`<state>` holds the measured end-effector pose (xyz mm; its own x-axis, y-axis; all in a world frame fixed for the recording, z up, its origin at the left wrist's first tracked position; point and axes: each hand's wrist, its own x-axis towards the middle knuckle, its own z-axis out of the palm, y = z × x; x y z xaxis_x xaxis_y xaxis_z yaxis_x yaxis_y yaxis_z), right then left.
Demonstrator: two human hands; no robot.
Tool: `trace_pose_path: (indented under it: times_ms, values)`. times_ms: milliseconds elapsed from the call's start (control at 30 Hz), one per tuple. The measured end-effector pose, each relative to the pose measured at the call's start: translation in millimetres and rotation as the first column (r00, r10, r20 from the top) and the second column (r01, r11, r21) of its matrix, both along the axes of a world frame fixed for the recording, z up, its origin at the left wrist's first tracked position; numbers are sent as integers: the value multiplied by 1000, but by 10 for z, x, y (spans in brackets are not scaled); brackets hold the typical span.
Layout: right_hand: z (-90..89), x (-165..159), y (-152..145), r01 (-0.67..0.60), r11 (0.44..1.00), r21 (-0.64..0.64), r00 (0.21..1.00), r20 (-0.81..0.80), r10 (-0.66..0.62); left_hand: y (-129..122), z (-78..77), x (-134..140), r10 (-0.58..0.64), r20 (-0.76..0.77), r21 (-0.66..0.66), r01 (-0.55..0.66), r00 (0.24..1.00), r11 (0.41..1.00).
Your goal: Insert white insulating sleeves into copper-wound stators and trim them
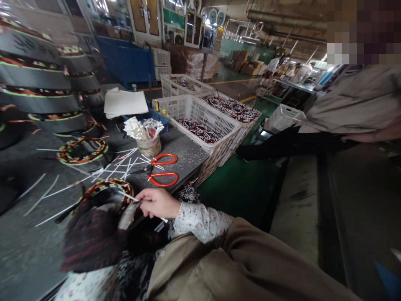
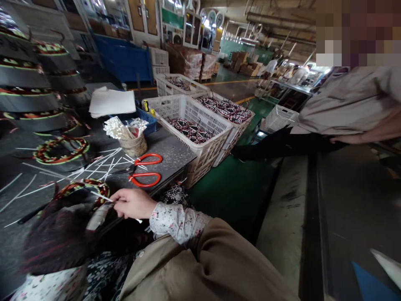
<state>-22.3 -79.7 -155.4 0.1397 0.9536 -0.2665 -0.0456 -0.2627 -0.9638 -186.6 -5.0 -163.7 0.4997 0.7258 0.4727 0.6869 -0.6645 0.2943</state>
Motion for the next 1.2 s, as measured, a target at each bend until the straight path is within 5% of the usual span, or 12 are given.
trace_pose_path:
  times_ms: [100,300,567,800,1200]
  values:
    - [68,56,41,103,994,42,990,-104,-99,-14,1,2,43,-87,156,-29,995,987]
    - [79,131,164,246,968,56,951,-207,-229,24,-47,-80,-67,-120,285,99,991,953]
    - [-31,153,187,166,984,63,970,-191,-151,-76,-16,-36,-70,-24,357,74,997,931]
    - [-73,158,188,145,987,73,971,-201,-128,-65,-114,-18,1,20,316,-7,1000,949]
    - [120,137,78,202,978,55,971,-139,-193,-71,19,-37,-130,-33,178,134,991,975]
